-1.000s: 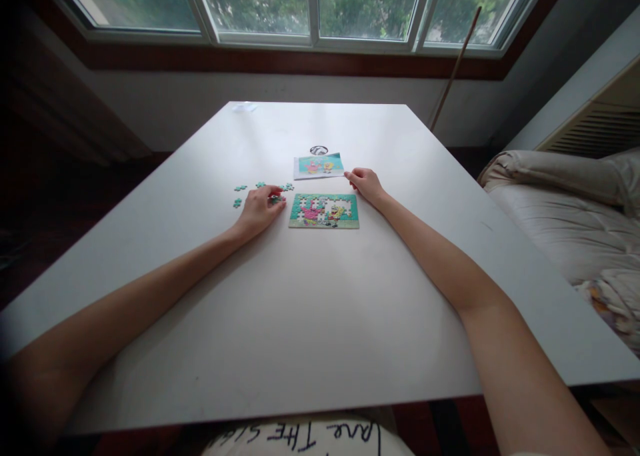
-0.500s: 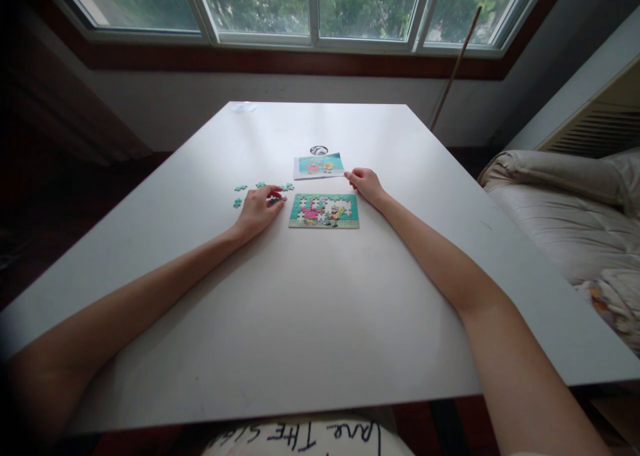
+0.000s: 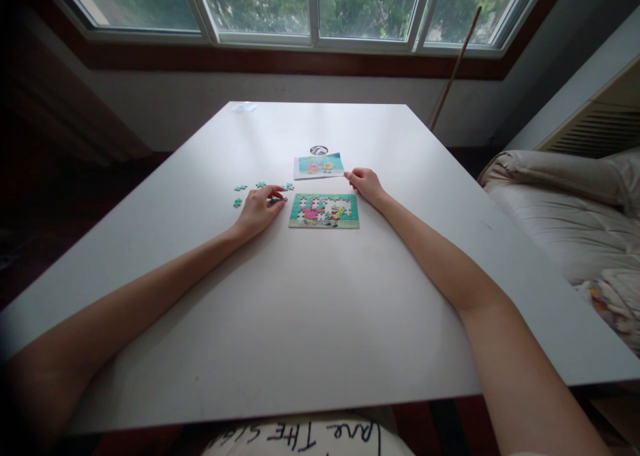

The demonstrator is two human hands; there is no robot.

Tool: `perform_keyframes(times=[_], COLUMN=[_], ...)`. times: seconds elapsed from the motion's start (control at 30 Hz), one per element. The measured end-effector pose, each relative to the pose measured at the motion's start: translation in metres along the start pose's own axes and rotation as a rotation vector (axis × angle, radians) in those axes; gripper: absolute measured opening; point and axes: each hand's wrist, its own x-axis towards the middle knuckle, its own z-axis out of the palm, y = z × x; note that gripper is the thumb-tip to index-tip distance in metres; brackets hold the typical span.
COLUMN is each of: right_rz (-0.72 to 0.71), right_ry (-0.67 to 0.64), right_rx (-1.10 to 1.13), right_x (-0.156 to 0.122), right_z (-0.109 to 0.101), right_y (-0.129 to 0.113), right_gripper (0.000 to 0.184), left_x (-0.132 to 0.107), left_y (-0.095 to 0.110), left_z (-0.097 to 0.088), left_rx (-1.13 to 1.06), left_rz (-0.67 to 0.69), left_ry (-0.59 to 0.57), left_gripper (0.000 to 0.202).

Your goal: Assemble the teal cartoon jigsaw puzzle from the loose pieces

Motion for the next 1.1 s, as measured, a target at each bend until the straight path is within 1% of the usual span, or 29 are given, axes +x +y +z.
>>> perform_keyframes(times=[0.27,0.57,0.97,1.1], right_rz=[0.0,-0.011,-0.027,-0.026], right_ry=[-0.001,-0.001,-0.001,-0.001], right_rx=[-0.022,-0.025,-0.049,-0.058], right_x=[-0.001,0.001,0.001,0.001], right_z=[0.0,0.0,0.0,0.0], right_y=[0.0,0.003,0.004,0.003], right_gripper=[0.038,0.038,0.043,0.043], left_x=[-0.002,-0.003,-0.004,-0.003], left_y=[0.006,0.014,0.013,0.014], left_z=[-0.004,-0.007,-0.004,-0.005], left_rx=[-0.007,-0.114,-0.182,-0.185], left_rz=[0.033,0.028,0.116,0.105], left_ry=[0.006,0.003,-0.038,-0.008], left_gripper=[0.033,0.036,0.029,0.03])
